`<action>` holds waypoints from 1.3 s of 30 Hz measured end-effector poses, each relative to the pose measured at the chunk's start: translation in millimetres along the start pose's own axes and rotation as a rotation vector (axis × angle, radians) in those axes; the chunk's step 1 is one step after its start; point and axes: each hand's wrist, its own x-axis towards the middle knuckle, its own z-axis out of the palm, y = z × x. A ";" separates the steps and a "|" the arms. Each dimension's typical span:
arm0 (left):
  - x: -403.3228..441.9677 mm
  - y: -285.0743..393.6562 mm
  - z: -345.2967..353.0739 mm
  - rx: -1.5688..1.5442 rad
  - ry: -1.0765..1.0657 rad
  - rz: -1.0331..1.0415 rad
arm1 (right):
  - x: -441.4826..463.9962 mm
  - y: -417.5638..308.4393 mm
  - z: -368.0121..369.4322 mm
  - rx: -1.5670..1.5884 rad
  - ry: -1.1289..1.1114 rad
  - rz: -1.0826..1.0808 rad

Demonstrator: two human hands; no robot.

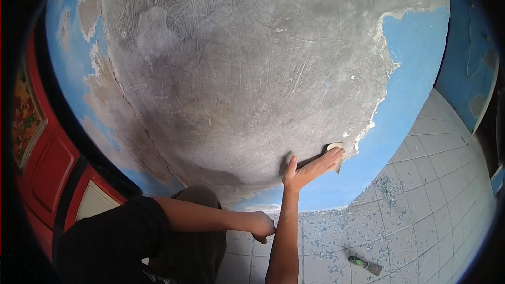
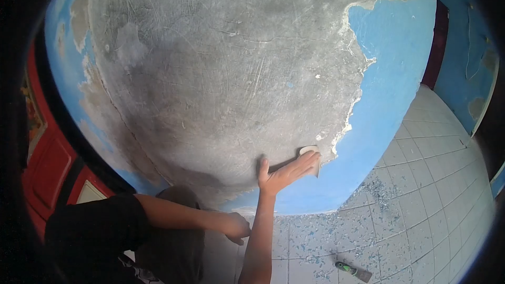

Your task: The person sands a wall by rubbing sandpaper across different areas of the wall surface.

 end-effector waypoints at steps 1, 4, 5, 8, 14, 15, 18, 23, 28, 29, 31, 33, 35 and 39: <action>-1.2 -0.8 1.9 -0.020 0.045 -0.024 | 6.2 -8.2 1.9 -0.001 0.000 0.001; 3.5 2.2 10.4 -0.051 0.158 0.028 | 58.5 -51.5 -5.1 0.135 -0.131 -0.113; 5.2 2.6 11.8 -0.048 0.236 0.091 | 80.6 -73.5 -14.3 0.086 -0.242 -0.183; 5.8 8.2 11.3 -0.041 0.204 0.119 | 100.5 -84.3 -16.4 0.070 -0.347 -0.262; -12.0 15.3 -4.0 0.013 0.062 0.039 | 24.8 -3.4 -13.0 -0.036 -0.047 -0.079; -9.2 12.2 -1.1 0.002 0.076 0.025 | 26.3 -12.5 -5.5 0.027 -0.018 -0.032; 17.8 -3.8 21.6 -0.054 0.196 0.034 | 35.5 -63.9 6.3 0.096 -0.224 -0.143; 3.2 -2.7 10.1 -0.183 0.381 0.109 | 64.4 -88.8 -2.4 -0.019 -0.539 -0.447; -36.1 -10.7 -37.4 -0.105 0.070 0.188 | 58.3 -28.8 -3.8 0.018 -0.103 -0.138; -47.9 -12.2 -49.2 -0.350 -0.015 0.410 | 55.6 -26.5 0.3 -0.057 -0.024 -0.103; -58.1 -9.3 -63.1 -0.693 0.035 0.747 | 32.5 -45.9 13.3 -0.022 -0.066 -0.149; -58.7 -2.3 -67.6 -0.796 0.371 0.807 | -4.7 -60.0 22.7 -0.134 -0.240 -0.164; -64.3 12.8 -72.3 -0.796 0.775 0.833 | -11.8 -68.0 18.5 -0.150 -0.337 -0.213; -56.0 13.4 -66.8 -0.289 1.346 0.701 | 20.8 -26.8 5.9 -0.207 -0.344 -0.314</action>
